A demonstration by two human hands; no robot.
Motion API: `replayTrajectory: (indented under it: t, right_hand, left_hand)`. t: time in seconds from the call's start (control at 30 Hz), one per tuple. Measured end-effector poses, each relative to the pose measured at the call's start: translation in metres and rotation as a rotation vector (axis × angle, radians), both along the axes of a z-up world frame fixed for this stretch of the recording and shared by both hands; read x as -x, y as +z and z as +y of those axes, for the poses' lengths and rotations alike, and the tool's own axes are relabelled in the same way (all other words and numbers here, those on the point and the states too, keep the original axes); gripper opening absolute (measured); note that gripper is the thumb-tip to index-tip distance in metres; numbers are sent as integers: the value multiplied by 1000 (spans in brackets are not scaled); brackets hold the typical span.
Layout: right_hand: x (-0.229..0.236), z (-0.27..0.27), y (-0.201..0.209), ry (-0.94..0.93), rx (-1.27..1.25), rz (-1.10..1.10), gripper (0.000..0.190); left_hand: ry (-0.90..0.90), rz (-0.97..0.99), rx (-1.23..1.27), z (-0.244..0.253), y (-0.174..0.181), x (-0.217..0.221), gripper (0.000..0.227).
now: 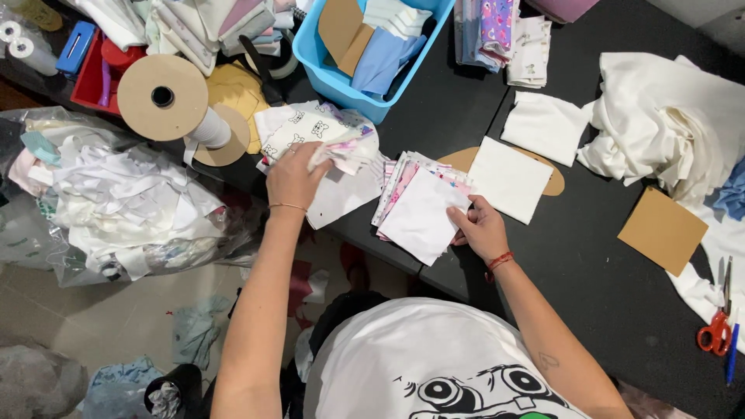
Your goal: Sorting, inspecting, and organizing fabric scraps into piles on a workspace
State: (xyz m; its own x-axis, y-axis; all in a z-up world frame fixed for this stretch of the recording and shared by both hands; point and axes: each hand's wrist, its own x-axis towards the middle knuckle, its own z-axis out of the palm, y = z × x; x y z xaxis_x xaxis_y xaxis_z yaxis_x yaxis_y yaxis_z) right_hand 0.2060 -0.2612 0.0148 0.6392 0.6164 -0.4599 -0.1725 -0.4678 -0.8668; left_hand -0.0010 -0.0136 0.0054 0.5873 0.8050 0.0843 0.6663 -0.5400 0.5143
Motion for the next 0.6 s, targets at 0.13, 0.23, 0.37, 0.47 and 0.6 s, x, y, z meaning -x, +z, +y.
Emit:
replayTrajectory:
  t: [0.13, 0.23, 0.37, 0.47, 0.6]
  right_hand:
    - [1, 0, -2, -3, -16, 9, 51]
    - [12, 7, 33, 24, 105, -46, 52]
    - [29, 20, 52, 279, 251, -801, 43]
    - [42, 49, 40, 524, -10, -964, 23]
    - [54, 95, -14, 914, -430, -1273, 11]
  left_hand:
    - [61, -30, 108, 11, -4, 1, 29]
    - [103, -5, 194, 10, -4, 0, 27]
    - [117, 27, 170, 9, -10, -3, 26]
    - [126, 25, 162, 4, -3, -3, 24]
    - [145, 16, 207, 1, 3, -2, 27]
